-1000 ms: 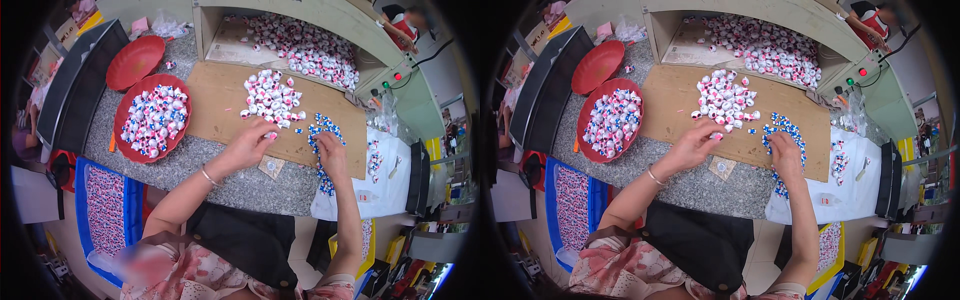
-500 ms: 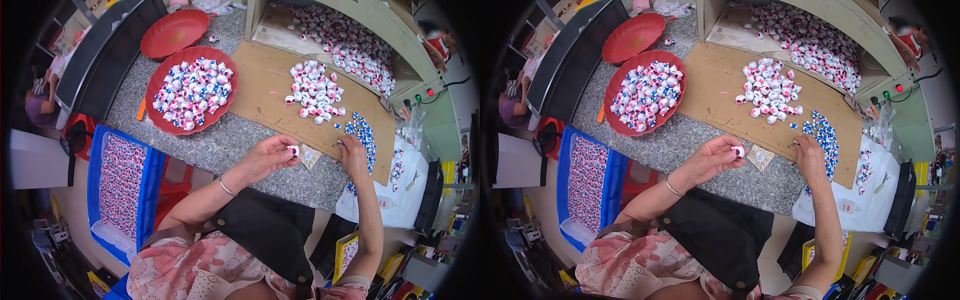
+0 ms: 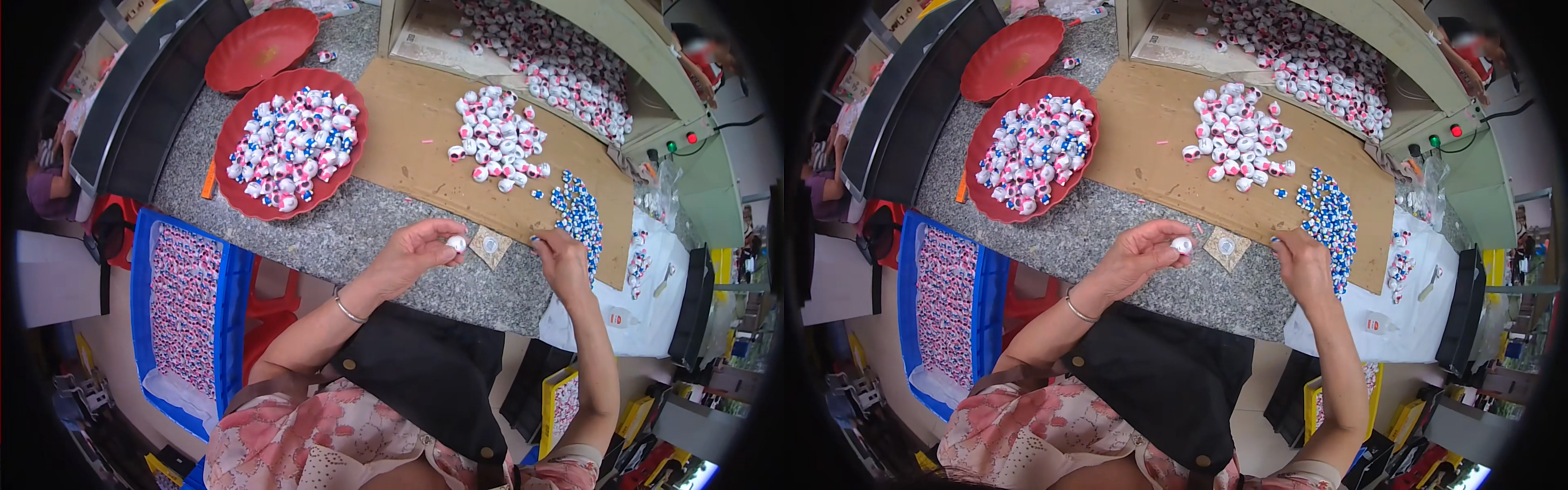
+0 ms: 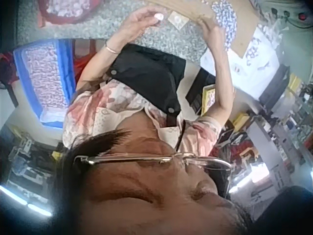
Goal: Assembling small plastic components by hand at a workstation.
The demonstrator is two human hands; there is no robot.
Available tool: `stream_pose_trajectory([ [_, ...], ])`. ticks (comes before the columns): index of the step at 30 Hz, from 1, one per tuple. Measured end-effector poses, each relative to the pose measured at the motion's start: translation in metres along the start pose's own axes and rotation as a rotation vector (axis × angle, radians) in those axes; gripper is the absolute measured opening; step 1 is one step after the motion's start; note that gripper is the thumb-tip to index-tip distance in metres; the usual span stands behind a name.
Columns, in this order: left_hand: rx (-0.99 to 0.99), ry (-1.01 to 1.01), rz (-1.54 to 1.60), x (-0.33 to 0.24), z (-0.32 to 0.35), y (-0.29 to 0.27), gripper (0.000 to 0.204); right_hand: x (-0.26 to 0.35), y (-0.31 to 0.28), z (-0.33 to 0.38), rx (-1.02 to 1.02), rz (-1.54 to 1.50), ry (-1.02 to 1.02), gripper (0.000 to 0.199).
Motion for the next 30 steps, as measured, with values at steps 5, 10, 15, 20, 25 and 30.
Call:
stream_pose_trajectory([
  [5, -0.039, 0.057, -0.070, -0.011, 0.004, -0.003, 0.032, 0.047, 0.011, 0.003, 0.026, -0.067, -0.135, 0.013],
  [10, -0.066, 0.133, -0.201, -0.020, 0.008, 0.001, 0.033, 0.061, 0.031, -0.010, 0.095, 0.091, -0.254, 0.013],
  [15, -0.107, 0.125, -0.279, -0.022, 0.010, -0.004, 0.036, 0.057, 0.038, -0.007, 0.182, 0.101, -0.250, 0.012],
  [20, -0.156, 0.303, -0.430, -0.017, 0.009, 0.004, 0.033, 0.058, 0.029, -0.008, 0.031, -0.002, -0.195, 0.013],
  [25, -0.168, 0.478, -0.601, -0.013, 0.005, 0.019, 0.032, 0.051, 0.013, 0.000, -0.066, -0.297, 0.217, 0.016],
  [30, -0.115, 0.613, -0.692, -0.011, 0.006, 0.036, 0.032, 0.046, 0.026, 0.021, 0.015, -0.878, 0.699, 0.016],
])
Point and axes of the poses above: each hand's wrist, its own z-axis away from the middle knuckle, its own y-axis out of the palm, x = y × z, the point moved 5 cm from there along -z, towards the middle knuckle, and after that the axes turned 14 degrees about -x, right-handed, at the moved point
